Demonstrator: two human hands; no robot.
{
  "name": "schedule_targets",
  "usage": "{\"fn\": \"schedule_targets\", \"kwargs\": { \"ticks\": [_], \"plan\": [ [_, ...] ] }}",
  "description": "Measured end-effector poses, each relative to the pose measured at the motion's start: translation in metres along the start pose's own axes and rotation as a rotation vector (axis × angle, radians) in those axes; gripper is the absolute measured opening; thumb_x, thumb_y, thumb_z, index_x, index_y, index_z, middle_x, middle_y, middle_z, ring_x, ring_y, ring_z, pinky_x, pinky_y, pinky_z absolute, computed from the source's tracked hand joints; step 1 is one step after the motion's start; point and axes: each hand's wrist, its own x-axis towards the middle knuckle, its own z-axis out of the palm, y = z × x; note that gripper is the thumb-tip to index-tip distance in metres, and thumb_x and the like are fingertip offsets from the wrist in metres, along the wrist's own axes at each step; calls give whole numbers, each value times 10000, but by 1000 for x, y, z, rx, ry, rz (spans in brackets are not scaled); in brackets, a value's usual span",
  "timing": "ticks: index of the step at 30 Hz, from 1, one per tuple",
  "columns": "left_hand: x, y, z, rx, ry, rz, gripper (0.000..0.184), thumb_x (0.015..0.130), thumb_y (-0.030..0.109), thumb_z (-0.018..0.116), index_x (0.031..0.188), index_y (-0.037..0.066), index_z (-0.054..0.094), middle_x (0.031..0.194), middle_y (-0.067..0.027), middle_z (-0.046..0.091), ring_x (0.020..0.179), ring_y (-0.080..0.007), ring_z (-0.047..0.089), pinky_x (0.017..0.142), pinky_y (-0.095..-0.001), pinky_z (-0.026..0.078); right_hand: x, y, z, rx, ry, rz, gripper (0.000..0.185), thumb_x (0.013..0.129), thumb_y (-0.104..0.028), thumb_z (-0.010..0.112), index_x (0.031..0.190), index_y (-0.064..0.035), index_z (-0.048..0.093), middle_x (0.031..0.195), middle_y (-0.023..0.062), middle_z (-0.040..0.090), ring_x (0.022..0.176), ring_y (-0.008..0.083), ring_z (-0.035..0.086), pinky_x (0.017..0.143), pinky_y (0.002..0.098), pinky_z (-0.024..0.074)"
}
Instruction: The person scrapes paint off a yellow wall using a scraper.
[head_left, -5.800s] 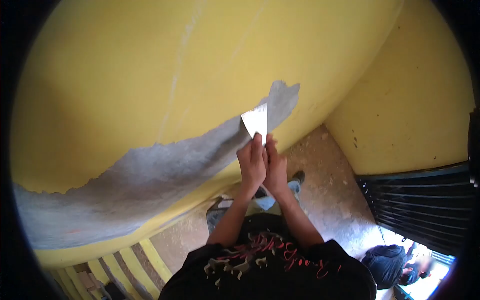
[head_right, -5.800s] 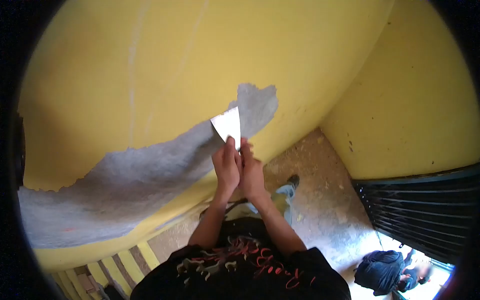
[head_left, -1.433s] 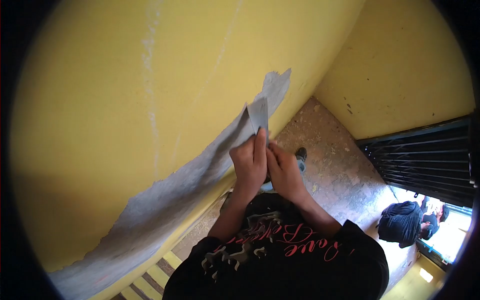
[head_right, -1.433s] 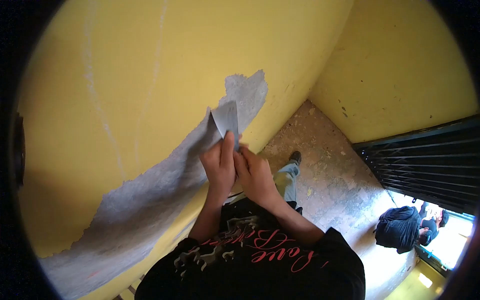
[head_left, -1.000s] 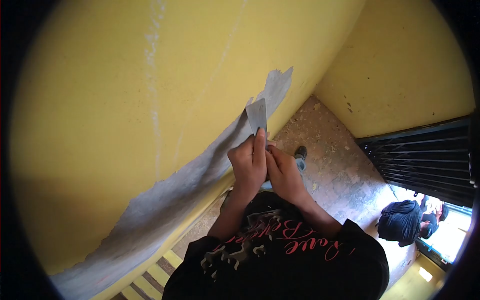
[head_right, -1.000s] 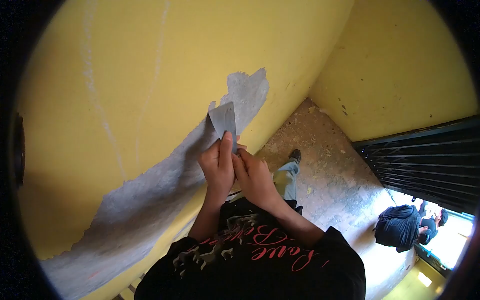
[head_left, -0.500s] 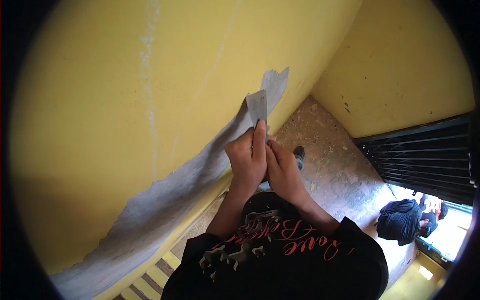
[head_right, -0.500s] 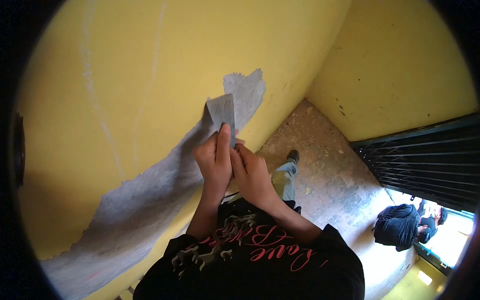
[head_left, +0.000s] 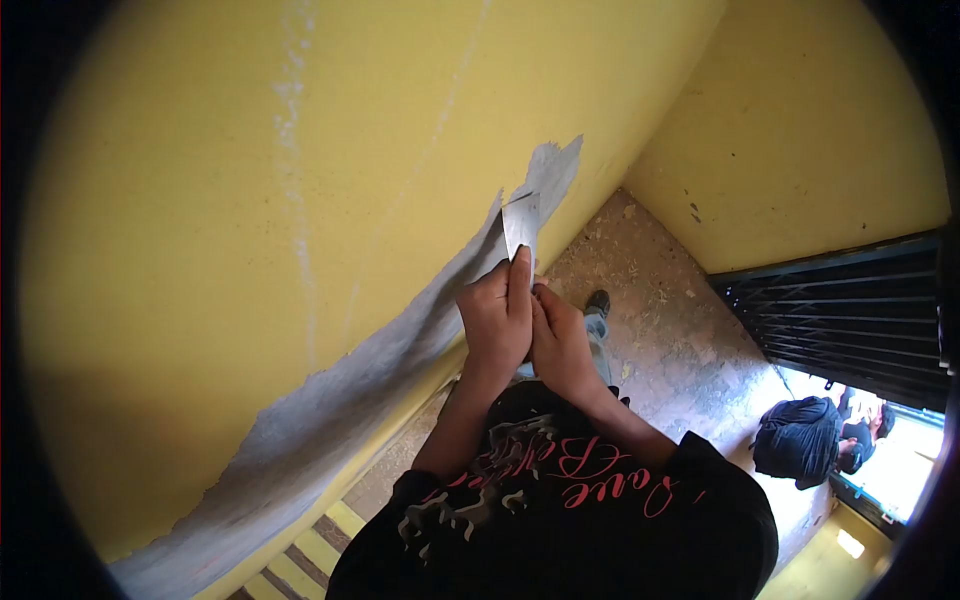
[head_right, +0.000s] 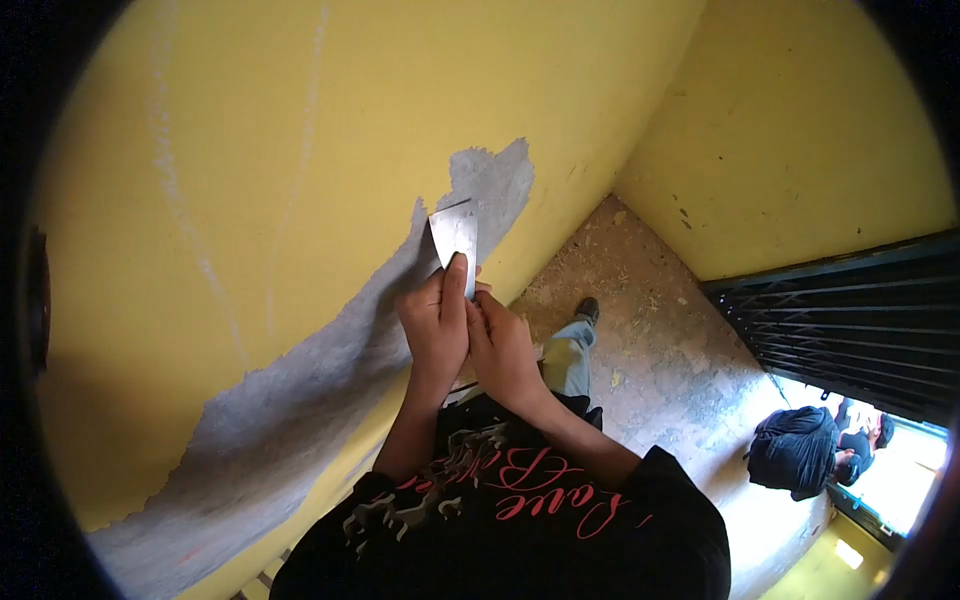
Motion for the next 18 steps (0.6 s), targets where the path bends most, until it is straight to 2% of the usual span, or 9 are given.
{"fn": "schedule_targets", "kwargs": {
  "ticks": [2, 6, 9, 11, 12, 15, 16, 18],
  "plan": [
    [-1, -12, -1, -42, 14, 42, 351, 931, 173, 536, 656, -42, 570, 485, -146, 515, 410, -212, 538, 414, -335, 373, -1, 2, 8, 17, 77, -117, 208, 931, -128, 477, 965, 60, 558, 622, 199, 568, 549, 282, 598, 512, 345, 423],
    [1, -12, 5, 3, 13, 62, 364, 932, 178, 536, 645, -43, 560, 489, -146, 522, 411, -209, 544, 413, -333, 377, 4, -4, -3, -124, 33, -102, 207, 931, -128, 477, 958, 62, 555, 615, 202, 564, 535, 283, 589, 502, 355, 413],
    [12, 1, 9, -116, 51, 60, 351, 926, 160, 546, 643, -47, 559, 479, -145, 510, 390, -198, 519, 404, -335, 363, 10, -10, -1, 14, 90, -50, 213, 929, -140, 487, 950, 62, 552, 613, 209, 554, 530, 295, 581, 495, 369, 405],
    [3, -13, 2, 30, -17, 67, 329, 929, 159, 540, 682, -53, 590, 510, -147, 551, 415, -189, 548, 414, -321, 383, 5, -4, -3, -81, 67, -138, 210, 927, -146, 495, 942, 56, 548, 609, 217, 543, 520, 309, 567, 495, 378, 402],
    [-1, -10, 4, -59, 11, 60, 328, 933, 164, 534, 698, -54, 602, 540, -150, 584, 442, -198, 579, 424, -315, 398, 7, -4, -4, -76, 72, -140, 210, 927, -146, 495, 942, 56, 548, 609, 217, 543, 520, 309, 567, 495, 378, 402],
    [6, 1, 1, 27, 2, 39, 321, 929, 153, 537, 693, -55, 603, 552, -150, 597, 462, -208, 602, 428, -317, 405, 1, -12, -8, -137, 19, -79, 202, 926, -145, 496, 946, 48, 550, 608, 216, 542, 520, 324, 565, 495, 377, 406],
    [11, 6, 8, -148, 57, 26, 310, 923, 139, 545, 687, -57, 596, 515, -158, 551, 414, -209, 555, 413, -335, 377, 5, -22, -4, -77, 40, -59, 201, 926, -145, 495, 960, 44, 555, 609, 213, 544, 526, 325, 572, 500, 379, 412],
    [5, 2, 2, -82, 49, 71, 303, 925, 137, 539, 701, -57, 601, 520, -160, 551, 414, -207, 553, 414, -335, 377, 6, -24, -4, -8, 58, -58, 201, 926, -145, 494, 974, 39, 560, 610, 210, 547, 533, 326, 580, 505, 381, 418]
  ]
}}
